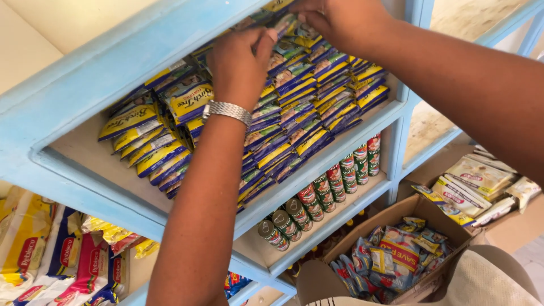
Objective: Stocking grocery store shelves with milk powder sachets from a cardboard box.
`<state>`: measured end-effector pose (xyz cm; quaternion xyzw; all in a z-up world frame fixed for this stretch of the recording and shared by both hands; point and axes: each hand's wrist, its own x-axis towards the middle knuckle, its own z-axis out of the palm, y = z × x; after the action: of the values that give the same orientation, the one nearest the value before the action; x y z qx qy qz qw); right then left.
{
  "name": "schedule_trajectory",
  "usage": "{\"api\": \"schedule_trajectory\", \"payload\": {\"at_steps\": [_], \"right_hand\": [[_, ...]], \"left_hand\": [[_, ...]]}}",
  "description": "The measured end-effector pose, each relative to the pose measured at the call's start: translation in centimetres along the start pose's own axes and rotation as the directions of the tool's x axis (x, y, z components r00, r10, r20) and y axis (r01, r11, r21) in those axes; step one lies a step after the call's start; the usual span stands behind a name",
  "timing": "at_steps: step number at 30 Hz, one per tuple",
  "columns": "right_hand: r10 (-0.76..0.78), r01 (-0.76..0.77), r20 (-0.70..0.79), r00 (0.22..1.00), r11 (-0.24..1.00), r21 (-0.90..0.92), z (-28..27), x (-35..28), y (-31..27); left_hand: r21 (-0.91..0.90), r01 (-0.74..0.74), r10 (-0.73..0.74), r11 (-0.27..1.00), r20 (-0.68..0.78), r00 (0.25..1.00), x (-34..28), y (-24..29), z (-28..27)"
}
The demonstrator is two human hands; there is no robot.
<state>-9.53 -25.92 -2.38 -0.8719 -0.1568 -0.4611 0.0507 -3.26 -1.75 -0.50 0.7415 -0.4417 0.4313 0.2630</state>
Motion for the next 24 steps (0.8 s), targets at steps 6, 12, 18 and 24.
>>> {"api": "schedule_trajectory", "payload": {"at_steps": [6, 12, 18, 24], "right_hand": [[-0.012, 0.012, 0.008, 1.000, 0.999, 0.035, 0.6, -0.6, -0.2], [-0.025, 0.024, 0.074, 0.997, 1.000, 0.015, 1.5, -0.5, -0.8], [-0.033, 0.022, 0.126, 0.991, 0.996, 0.089, 0.1, -0.7, -1.6], [-0.002, -0.006, 0.138, 0.990, 0.998, 0.063, 1.1, -1.2, -1.5]], "left_hand": [[-0.208, 0.041, -0.030, 0.977, 0.058, 0.998, -0.1, -0.1, -1.1], [0.143, -0.019, 0.014, 0.989, 0.034, 0.999, -1.9, 0.1, -0.2], [0.163, -0.129, 0.137, 0.978, -0.040, 0.990, -2.4, 0.5, -0.5], [0.074, -0.190, 0.190, 0.979, 0.007, 0.982, -2.8, 0.8, -0.8]]}}
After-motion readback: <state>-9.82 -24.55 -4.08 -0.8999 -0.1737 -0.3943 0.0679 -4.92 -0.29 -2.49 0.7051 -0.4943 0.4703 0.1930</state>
